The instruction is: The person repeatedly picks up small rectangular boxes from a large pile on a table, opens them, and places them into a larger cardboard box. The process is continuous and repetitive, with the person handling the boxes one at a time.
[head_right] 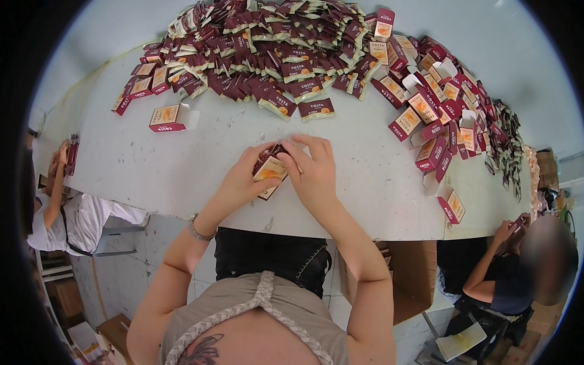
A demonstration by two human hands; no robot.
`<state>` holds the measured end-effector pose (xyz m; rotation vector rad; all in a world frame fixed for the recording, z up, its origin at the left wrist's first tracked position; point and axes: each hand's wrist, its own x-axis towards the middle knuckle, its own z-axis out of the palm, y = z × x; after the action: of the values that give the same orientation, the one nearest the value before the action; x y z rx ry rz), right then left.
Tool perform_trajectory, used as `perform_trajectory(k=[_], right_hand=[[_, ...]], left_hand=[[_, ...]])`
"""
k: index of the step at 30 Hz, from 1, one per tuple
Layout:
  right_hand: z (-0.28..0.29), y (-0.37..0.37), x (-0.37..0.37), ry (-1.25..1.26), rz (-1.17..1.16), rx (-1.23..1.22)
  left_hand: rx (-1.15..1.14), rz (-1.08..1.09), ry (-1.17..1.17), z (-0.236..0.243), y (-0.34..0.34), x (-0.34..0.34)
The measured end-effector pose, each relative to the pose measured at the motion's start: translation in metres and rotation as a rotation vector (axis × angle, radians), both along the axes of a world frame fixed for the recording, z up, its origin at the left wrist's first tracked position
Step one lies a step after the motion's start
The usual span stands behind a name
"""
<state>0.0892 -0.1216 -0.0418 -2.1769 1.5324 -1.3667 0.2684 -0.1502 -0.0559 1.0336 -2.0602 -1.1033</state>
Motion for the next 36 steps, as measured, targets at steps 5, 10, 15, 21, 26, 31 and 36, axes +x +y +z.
perform_trajectory(k=[5,10,15,21,26,31,36], right_hand=[[0.015,0.015,-0.001,0.077,0.146,0.243],[0.002,0.016,0.006,-0.425,-0.022,0.141],[-0.03,0.022,0.024,-0.874,0.097,0.311],[-0.014,0.023,0.026,-1.023,0.063,0.242],[0.009,0.015,-0.003,-1.084,0.182,0.599],[0.021,0.019,-0.008,-0.985,0.19,0.62],[0.015,0.025,-0.007,-0.922,0.192,0.632]], left_hand=[[-0.134,0.042,0.063,-0.009,0.01,-0.005],[0.022,0.052,0.365,-0.008,0.012,-0.014],[0.215,-0.028,0.426,-0.006,0.028,-0.023],[0.286,0.016,0.379,0.003,0.03,-0.026],[-0.069,0.161,0.493,-0.012,0.035,-0.032],[-0.076,0.033,0.304,-0.003,0.038,-0.018],[0.055,0.003,0.303,0.005,0.04,-0.018]])
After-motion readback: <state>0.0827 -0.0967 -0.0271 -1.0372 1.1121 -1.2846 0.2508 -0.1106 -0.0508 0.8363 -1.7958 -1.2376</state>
